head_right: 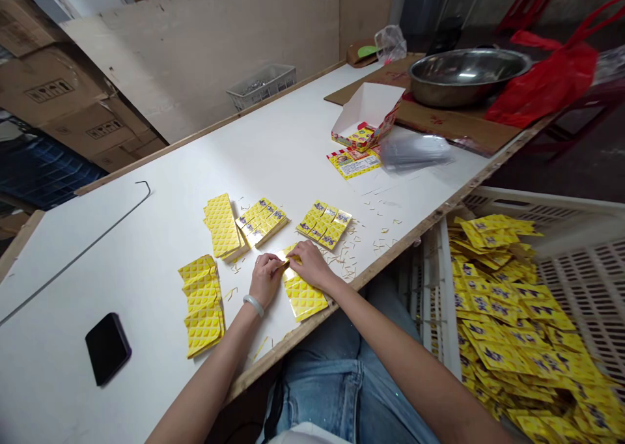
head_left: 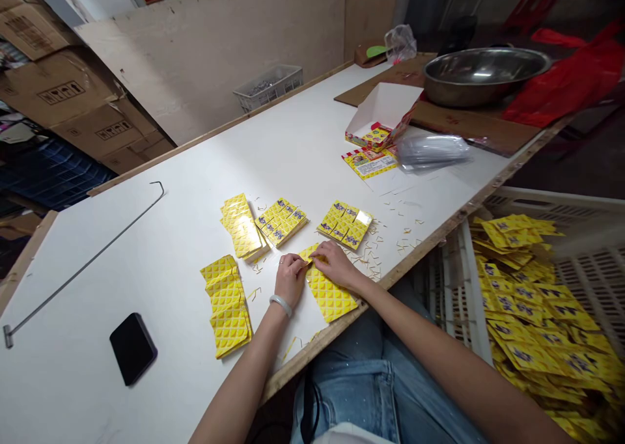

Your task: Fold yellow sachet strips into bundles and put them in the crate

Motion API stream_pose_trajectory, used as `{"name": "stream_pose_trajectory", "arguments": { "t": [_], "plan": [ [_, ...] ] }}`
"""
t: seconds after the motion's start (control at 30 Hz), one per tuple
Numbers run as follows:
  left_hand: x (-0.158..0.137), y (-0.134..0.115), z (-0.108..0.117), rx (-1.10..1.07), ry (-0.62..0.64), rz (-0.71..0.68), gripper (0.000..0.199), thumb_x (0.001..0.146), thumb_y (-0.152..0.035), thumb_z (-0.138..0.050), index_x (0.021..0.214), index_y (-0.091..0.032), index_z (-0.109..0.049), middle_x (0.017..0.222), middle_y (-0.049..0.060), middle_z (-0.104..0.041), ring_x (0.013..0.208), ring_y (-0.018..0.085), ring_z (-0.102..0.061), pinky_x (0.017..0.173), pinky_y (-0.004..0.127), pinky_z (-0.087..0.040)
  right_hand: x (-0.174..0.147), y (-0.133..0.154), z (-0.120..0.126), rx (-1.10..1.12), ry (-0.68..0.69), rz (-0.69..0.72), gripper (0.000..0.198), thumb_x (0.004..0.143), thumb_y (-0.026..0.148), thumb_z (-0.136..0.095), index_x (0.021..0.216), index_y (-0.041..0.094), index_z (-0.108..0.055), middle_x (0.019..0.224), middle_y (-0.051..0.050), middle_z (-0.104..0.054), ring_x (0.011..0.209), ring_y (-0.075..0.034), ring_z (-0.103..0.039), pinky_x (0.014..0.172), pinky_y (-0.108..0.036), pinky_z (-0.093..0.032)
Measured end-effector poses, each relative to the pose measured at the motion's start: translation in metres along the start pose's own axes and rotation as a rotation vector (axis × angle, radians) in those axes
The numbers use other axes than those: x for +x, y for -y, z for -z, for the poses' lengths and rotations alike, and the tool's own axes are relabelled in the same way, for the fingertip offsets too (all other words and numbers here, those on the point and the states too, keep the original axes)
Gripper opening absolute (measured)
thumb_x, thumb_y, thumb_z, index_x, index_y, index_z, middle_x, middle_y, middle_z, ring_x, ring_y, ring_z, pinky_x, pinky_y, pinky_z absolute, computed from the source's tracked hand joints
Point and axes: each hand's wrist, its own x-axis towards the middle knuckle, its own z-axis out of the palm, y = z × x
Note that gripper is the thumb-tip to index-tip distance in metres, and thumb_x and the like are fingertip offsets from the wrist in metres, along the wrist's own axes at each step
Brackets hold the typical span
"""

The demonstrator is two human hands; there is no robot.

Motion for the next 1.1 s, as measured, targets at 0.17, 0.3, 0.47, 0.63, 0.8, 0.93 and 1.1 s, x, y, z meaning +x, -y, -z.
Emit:
{"name": "stream_pose_trajectory", "arguments": {
  "t": [0.17, 0.3, 0.47, 0.63, 0.8, 0.93, 1.1],
  "plan": [
    [0.0, -0.003, 0.001, 0.015, -0.005, -0.016, 0.01, 0.082, -0.013, -0.057, 0.08, -0.019, -0.064, 0.085, 0.005, -0.056, 0.082, 0.018, -0.049, 0.072, 0.033, -0.046, 0.01, 0.007, 0.006, 0.005, 0.121, -0.16, 0.016, 0.078, 0.023, -0.058, 0.076, 0.017, -0.073, 0.08, -0.004, -0.068, 0.085, -0.018, -0.056, 0.078, -0.027, -0.04],
    [-0.002, -0.004, 0.001, 0.03, -0.023, -0.035, 0.012, 0.083, -0.013, -0.054, 0.08, -0.019, -0.064, 0.085, 0.005, -0.056, 0.081, 0.018, -0.05, 0.07, 0.033, -0.047, 0.016, 0.008, 0.011, -0.056, 0.17, -0.216, 0.019, 0.077, 0.03, -0.06, 0.072, 0.017, -0.073, 0.077, -0.003, -0.069, 0.077, -0.016, -0.058, 0.07, -0.024, -0.04],
    [-0.002, -0.005, -0.002, 0.044, -0.009, -0.076, 0.015, 0.084, -0.012, -0.051, 0.084, -0.021, -0.064, 0.088, 0.005, -0.056, 0.084, 0.019, -0.051, 0.072, 0.034, -0.048, 0.025, 0.013, -0.001, -0.148, 0.136, -0.283, 0.015, 0.076, 0.025, -0.063, 0.067, 0.015, -0.069, 0.07, -0.006, -0.068, 0.072, -0.018, -0.058, 0.065, -0.026, -0.04],
    [-0.002, -0.009, 0.002, 0.042, -0.033, -0.056, 0.015, 0.085, -0.016, -0.051, 0.095, -0.02, -0.062, 0.092, 0.007, -0.055, 0.087, 0.019, -0.052, 0.074, 0.036, -0.049, 0.023, 0.022, 0.02, -0.26, 0.0, -0.245, 0.022, 0.09, 0.025, -0.045, 0.084, 0.013, -0.063, 0.087, -0.012, -0.065, 0.086, -0.023, -0.056, 0.081, -0.034, -0.04],
    [-0.015, -0.023, 0.023, -0.029, -0.015, -0.018, 0.032, 0.084, -0.026, -0.057, 0.116, -0.023, -0.053, 0.112, 0.011, -0.05, 0.105, 0.023, -0.05, 0.088, 0.042, -0.047, -0.007, 0.016, 0.086, -0.44, -0.354, -0.096, 0.029, 0.089, 0.037, -0.046, 0.102, 0.013, -0.056, 0.105, -0.018, -0.057, 0.104, -0.031, -0.047, 0.091, -0.045, -0.037],
    [-0.021, -0.031, 0.026, -0.065, 0.232, -0.067, 0.039, 0.076, -0.036, -0.067, 0.111, -0.022, -0.057, 0.108, 0.01, -0.053, 0.101, 0.025, -0.05, 0.085, 0.044, -0.048, -0.035, 0.01, 0.089, -0.272, -0.272, 0.018, 0.033, 0.088, 0.032, -0.047, 0.117, 0.017, -0.05, 0.111, -0.014, -0.055, 0.108, -0.029, -0.047, 0.094, -0.045, -0.04],
    [-0.016, -0.032, 0.013, -0.092, 0.174, -0.061, 0.011, 0.085, -0.026, -0.056, 0.083, -0.02, -0.065, 0.09, 0.006, -0.057, 0.087, 0.018, -0.051, 0.076, 0.036, -0.048, -0.049, 0.005, 0.039, -0.012, 0.048, 0.106, 0.026, 0.082, 0.022, -0.054, 0.108, 0.021, -0.058, 0.103, -0.007, -0.06, 0.101, -0.021, -0.052, 0.089, -0.038, -0.044]
  ]
}}
